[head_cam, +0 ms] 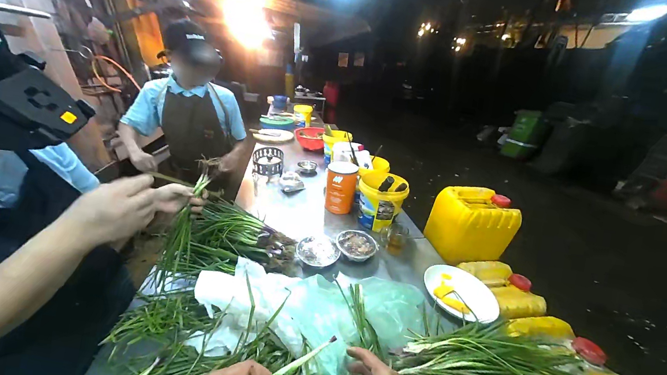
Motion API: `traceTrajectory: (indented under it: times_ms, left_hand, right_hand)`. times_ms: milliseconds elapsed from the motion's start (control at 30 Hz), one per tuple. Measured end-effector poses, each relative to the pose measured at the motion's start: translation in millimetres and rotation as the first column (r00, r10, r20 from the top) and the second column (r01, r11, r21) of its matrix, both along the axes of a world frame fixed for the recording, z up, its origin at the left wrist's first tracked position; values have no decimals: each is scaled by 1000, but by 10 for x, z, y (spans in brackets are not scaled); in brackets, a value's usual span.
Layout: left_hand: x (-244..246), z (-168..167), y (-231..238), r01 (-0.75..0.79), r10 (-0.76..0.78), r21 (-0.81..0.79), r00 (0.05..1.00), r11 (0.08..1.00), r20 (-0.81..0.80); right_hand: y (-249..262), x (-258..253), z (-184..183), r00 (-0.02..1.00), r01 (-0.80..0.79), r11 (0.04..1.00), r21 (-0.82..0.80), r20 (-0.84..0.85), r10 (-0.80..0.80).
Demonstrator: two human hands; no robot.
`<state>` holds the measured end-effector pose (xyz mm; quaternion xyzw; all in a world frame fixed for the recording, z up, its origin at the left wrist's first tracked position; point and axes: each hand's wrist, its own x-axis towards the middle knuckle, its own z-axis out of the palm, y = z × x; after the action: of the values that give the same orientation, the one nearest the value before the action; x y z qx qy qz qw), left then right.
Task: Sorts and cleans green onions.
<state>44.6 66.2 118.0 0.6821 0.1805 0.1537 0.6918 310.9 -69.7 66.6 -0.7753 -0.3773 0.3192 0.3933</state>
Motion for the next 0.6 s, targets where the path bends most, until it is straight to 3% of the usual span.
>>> traceTrajectory:
  times_ms: [133,200,267,400,467,600]
  left_hand:
    - [172,8,-175,-12,12,-5,998,1000,-60]
    - [266,9,-220,27,-26,7,994,1000,-102]
    - [284,12,-216,71,-73,-21,987,997,-143]
    - [108,26,-125,36,-59,-144,986,989,-158]
    - [53,12,-88,18,-45,-187,989,982,-141]
    - [88,83,-109,41,-74,-212,985,976,-153]
  right_hand:
    - [-29,-249,176,897,-152,883,445,-313,312]
    - [-5,-386,264,864,-92,836,541,-375,337]
    - [14,-454,321,868,93,827,555,-452,206]
    - [-47,-245,488,718,420,783,459,-695,22]
    - [-112,-169,514,686,442,782,440,-727,21]
    - [-155,-276,463,628,322,833,450,-760,167]
